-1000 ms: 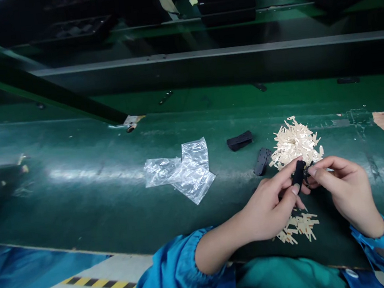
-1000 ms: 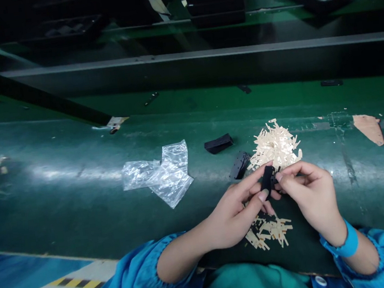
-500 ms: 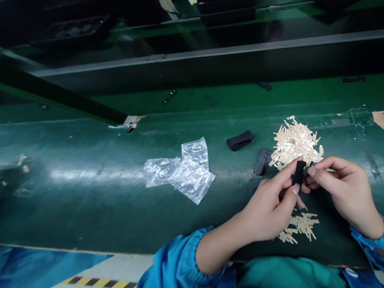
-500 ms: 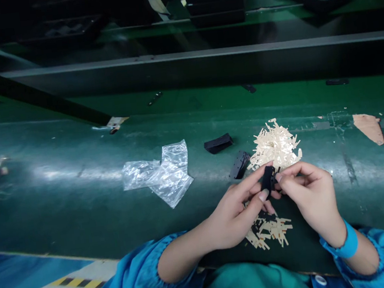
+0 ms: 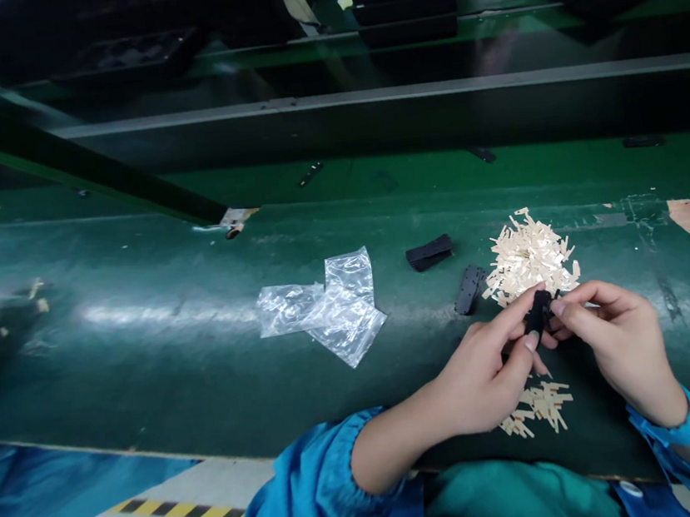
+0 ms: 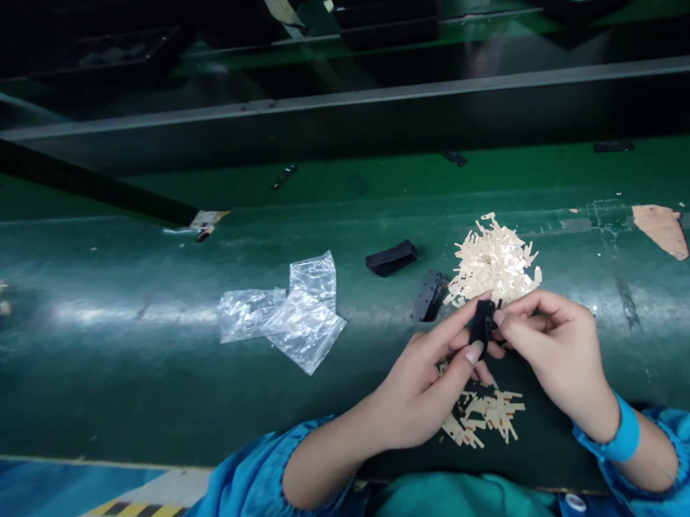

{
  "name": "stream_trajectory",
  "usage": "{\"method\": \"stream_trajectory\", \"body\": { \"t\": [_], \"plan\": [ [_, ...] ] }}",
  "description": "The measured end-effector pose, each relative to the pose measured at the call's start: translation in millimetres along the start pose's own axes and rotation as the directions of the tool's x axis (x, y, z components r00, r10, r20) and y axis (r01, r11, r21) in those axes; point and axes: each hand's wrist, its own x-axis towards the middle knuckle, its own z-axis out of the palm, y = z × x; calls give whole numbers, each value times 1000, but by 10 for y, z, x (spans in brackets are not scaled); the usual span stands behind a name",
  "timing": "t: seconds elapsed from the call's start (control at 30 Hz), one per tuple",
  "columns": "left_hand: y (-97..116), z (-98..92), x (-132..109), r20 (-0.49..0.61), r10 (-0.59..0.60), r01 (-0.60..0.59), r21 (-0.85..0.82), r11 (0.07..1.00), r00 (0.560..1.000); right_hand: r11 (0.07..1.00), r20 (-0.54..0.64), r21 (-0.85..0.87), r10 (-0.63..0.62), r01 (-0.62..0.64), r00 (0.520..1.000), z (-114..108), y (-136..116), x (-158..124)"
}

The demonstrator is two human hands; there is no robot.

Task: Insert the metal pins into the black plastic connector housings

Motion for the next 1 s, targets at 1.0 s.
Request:
{"method": "stream_trajectory", "body": {
  "t": [1.0],
  "plan": [
    [-4, 9, -5, 13, -12, 14, -115, 993, 1000, 1000, 3, -9, -29, 29, 1000, 20, -30, 8]
  ]
}}
